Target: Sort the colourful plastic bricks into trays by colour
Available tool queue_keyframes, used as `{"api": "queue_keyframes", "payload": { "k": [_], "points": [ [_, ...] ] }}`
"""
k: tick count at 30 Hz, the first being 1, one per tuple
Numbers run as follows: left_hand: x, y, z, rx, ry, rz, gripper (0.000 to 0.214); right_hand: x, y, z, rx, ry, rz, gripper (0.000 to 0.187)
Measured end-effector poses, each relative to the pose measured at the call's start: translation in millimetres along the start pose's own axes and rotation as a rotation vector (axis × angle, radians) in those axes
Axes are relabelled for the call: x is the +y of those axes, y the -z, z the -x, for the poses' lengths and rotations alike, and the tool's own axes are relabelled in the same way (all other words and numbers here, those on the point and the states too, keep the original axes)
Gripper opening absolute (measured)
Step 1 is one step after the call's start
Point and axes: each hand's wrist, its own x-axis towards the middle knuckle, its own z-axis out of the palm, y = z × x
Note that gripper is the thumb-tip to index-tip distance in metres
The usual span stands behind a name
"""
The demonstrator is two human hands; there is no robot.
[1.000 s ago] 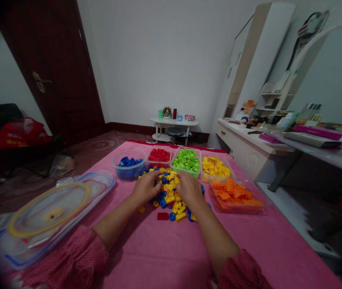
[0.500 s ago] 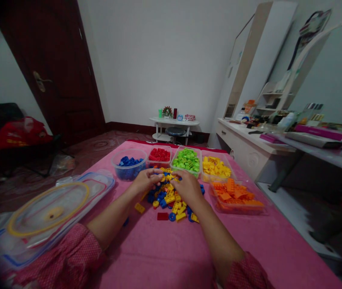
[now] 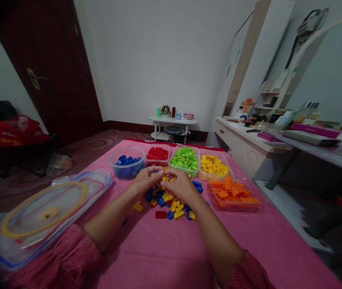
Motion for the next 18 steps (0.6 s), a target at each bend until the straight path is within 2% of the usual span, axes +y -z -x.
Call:
{"api": "queue_keyframes", "payload": {
  "k": [4, 8, 10, 12, 16, 18],
  "points": [
    [1, -0.2, 0, -0.011, 0.005, -0.011, 0.042, -4, 16, 2, 0.05, -0.169, -0.281, 0.039],
    [3, 0.2, 2, 0.003, 0.006, -0.053, 0.036, -3, 31, 1, 0.079, -0.211, -0.424, 0.04],
    [3, 0.1, 2, 0.007, 0.002, -0.051, 0.034, 0, 39, -1, 0.143, -0.214, -0.426, 0.041],
    [3, -0.4, 2, 0.008, -0.01, -0.051, 0.031, 5, 51, -3, 0.313, -0.19, -0.386, 0.042],
    [2, -2.5, 3, -0.002, -0.047, -0.07, 0.026, 21, 83, -6, 0.786, -0.086, -0.183, 0.034],
    [1, -3.6, 3, -0.004, -0.064, -0.084, 0.024, 27, 98, -6, 0.919, -0.05, -0.101, 0.031]
  ]
}}
